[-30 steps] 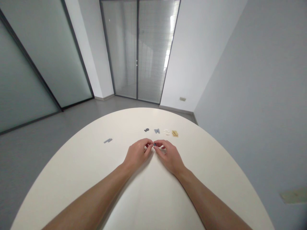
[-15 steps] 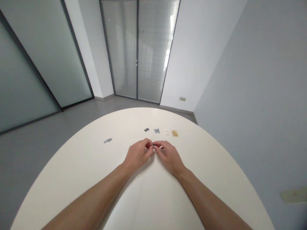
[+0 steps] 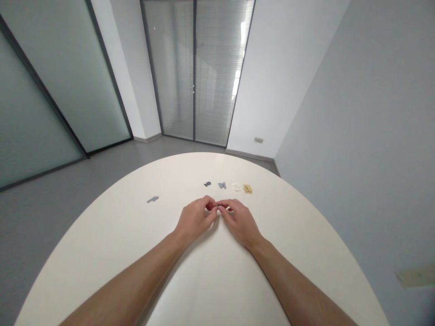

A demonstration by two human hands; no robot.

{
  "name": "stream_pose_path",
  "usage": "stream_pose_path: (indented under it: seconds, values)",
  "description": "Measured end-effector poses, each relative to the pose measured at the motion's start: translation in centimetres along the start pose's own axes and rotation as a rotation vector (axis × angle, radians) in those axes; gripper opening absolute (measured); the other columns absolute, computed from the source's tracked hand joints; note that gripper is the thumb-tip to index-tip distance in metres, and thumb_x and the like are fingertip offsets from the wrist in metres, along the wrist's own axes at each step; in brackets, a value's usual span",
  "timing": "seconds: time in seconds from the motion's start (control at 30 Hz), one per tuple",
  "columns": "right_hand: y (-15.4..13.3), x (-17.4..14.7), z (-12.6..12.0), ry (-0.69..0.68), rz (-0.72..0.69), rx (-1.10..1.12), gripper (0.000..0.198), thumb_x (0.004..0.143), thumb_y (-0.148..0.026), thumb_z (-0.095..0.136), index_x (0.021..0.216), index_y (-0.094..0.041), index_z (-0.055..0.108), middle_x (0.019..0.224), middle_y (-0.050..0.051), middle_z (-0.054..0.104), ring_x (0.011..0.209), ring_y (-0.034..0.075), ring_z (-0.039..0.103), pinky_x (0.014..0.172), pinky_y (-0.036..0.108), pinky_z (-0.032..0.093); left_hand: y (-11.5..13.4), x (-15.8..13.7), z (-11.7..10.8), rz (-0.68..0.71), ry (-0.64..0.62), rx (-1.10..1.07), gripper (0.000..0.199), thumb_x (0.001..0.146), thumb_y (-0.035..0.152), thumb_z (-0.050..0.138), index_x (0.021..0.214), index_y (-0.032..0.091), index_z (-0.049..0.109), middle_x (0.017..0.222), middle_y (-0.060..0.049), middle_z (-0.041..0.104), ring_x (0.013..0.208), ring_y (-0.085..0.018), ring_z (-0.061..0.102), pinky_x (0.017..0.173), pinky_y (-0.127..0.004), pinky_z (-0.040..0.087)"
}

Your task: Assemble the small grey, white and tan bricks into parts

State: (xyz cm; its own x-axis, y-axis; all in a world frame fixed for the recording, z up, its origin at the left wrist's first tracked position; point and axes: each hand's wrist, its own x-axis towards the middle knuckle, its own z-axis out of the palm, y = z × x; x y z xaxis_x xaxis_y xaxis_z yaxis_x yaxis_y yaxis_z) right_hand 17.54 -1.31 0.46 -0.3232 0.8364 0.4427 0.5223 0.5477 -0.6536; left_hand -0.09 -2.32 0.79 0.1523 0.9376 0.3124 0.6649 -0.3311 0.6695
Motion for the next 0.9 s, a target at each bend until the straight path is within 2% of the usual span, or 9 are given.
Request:
stream_pose_path:
  seconds: [0.9]
  values:
    - [-0.02, -0.07, -0.05, -0.007, 0.012, 0.011, 0.015, 0.093, -0.022, 0.058, 0.105, -0.025, 0.067, 0.103, 0.002, 0.071, 0.095, 0.017, 0.062, 0.085, 0.032, 0.049, -0.19, -0.01, 0.01, -0.007, -0.017, 0.033, 0.010, 0.087, 0.031, 0.056, 0.090, 0.024, 0.062, 0.086, 0.004, 0.072, 0.070, -0.014, 0.064, 0.065, -0.027, 0.040]
